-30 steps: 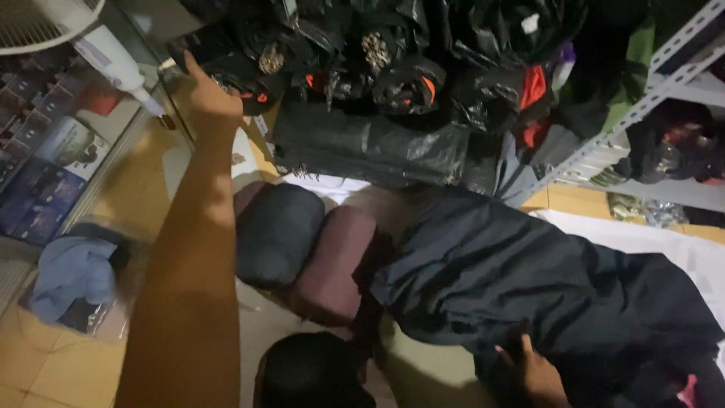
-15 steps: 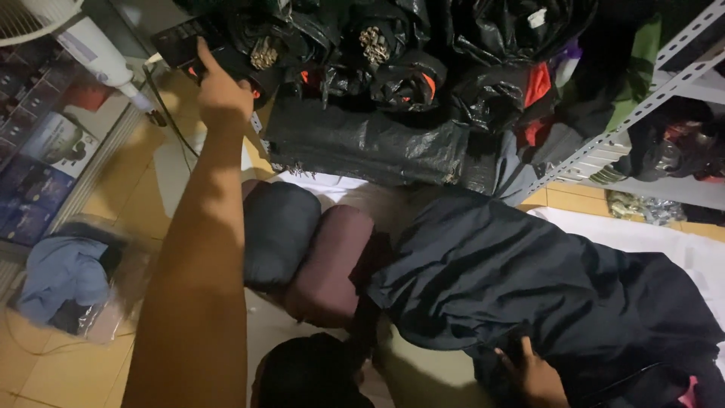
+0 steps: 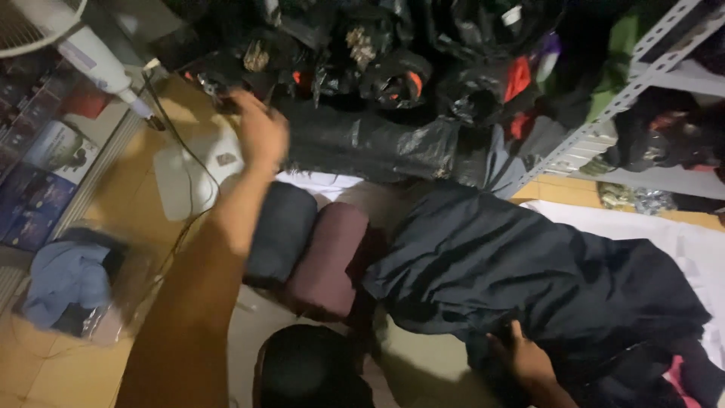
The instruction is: The person folds a dark-colored jacket on a beige surface. They smooth the fabric, fold the sleeves inward, and fold the garment in half by hand.
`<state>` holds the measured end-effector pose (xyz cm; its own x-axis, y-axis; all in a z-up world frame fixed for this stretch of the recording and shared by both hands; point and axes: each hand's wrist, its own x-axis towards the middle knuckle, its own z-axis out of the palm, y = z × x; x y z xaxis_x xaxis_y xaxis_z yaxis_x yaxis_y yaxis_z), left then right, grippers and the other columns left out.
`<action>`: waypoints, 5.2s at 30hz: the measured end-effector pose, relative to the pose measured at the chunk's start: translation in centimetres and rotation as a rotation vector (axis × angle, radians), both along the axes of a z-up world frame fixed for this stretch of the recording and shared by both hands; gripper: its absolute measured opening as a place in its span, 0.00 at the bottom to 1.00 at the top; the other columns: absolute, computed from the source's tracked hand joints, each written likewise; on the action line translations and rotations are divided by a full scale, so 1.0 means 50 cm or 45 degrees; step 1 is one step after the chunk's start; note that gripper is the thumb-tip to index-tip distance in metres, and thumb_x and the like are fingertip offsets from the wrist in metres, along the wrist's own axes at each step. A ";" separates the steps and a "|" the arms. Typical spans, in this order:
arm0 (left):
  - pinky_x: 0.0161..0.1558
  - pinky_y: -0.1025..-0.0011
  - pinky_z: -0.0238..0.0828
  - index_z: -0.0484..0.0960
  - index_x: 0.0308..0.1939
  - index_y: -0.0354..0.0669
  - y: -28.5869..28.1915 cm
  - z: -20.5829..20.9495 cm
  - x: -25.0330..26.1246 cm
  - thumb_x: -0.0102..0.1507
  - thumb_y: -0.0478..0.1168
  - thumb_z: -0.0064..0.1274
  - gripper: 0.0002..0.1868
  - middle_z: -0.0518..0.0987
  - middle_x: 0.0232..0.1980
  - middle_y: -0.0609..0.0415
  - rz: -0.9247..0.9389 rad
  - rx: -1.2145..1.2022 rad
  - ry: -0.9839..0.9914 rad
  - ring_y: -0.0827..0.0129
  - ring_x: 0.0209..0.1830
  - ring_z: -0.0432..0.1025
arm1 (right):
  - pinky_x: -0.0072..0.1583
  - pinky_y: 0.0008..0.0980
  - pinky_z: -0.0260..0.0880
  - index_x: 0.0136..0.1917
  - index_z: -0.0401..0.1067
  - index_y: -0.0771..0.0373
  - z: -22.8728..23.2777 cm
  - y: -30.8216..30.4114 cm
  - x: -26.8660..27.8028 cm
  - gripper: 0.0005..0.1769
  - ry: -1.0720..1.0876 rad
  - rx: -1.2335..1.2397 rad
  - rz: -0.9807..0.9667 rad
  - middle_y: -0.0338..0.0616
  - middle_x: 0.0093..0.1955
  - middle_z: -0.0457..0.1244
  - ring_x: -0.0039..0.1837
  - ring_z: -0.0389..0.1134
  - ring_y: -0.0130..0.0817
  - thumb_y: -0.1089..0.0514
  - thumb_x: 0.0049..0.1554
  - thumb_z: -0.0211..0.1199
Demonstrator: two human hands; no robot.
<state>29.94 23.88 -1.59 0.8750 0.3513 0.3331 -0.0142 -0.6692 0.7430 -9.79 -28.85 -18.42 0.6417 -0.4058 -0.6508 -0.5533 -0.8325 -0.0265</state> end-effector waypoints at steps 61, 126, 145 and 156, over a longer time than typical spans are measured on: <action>0.48 0.51 0.80 0.88 0.39 0.35 -0.343 0.097 -0.522 0.56 0.32 0.59 0.09 0.85 0.39 0.35 -0.781 -2.184 0.657 0.47 0.39 0.82 | 0.49 0.48 0.77 0.60 0.78 0.59 0.176 -0.168 0.089 0.13 -0.707 -0.386 -0.370 0.51 0.49 0.72 0.54 0.76 0.49 0.55 0.63 0.63; 0.57 0.65 0.73 0.83 0.51 0.46 -0.598 -0.012 -0.621 0.61 0.45 0.64 0.16 0.79 0.44 0.54 -1.533 -0.697 0.728 0.66 0.48 0.75 | 0.58 0.50 0.70 0.62 0.79 0.49 0.266 -0.382 -0.040 0.16 -0.718 -0.763 0.323 0.42 0.57 0.68 0.62 0.70 0.44 0.50 0.62 0.60; 0.66 0.51 0.64 0.83 0.59 0.40 -0.357 -0.120 -0.364 0.66 0.33 0.49 0.18 0.80 0.59 0.37 -0.272 -0.046 0.146 0.43 0.63 0.71 | 0.52 0.45 0.77 0.54 0.80 0.46 0.173 -0.333 -0.171 0.20 -0.514 -0.488 0.656 0.49 0.53 0.71 0.53 0.76 0.50 0.50 0.46 0.66; 0.68 0.50 0.63 0.77 0.64 0.36 -0.394 -0.075 -0.415 0.63 0.38 0.51 0.25 0.76 0.64 0.33 -0.664 -0.053 0.624 0.41 0.69 0.67 | 0.68 0.58 0.66 0.66 0.75 0.53 0.362 -0.082 -0.193 0.39 -0.157 0.420 0.260 0.51 0.67 0.69 0.71 0.67 0.55 0.26 0.53 0.58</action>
<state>9.17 4.20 -5.33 0.9778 -0.1500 -0.1460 0.0173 -0.6372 0.7705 -19.44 -32.97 -0.34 0.7690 -0.0442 -0.6377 -0.3532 -0.8609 -0.3663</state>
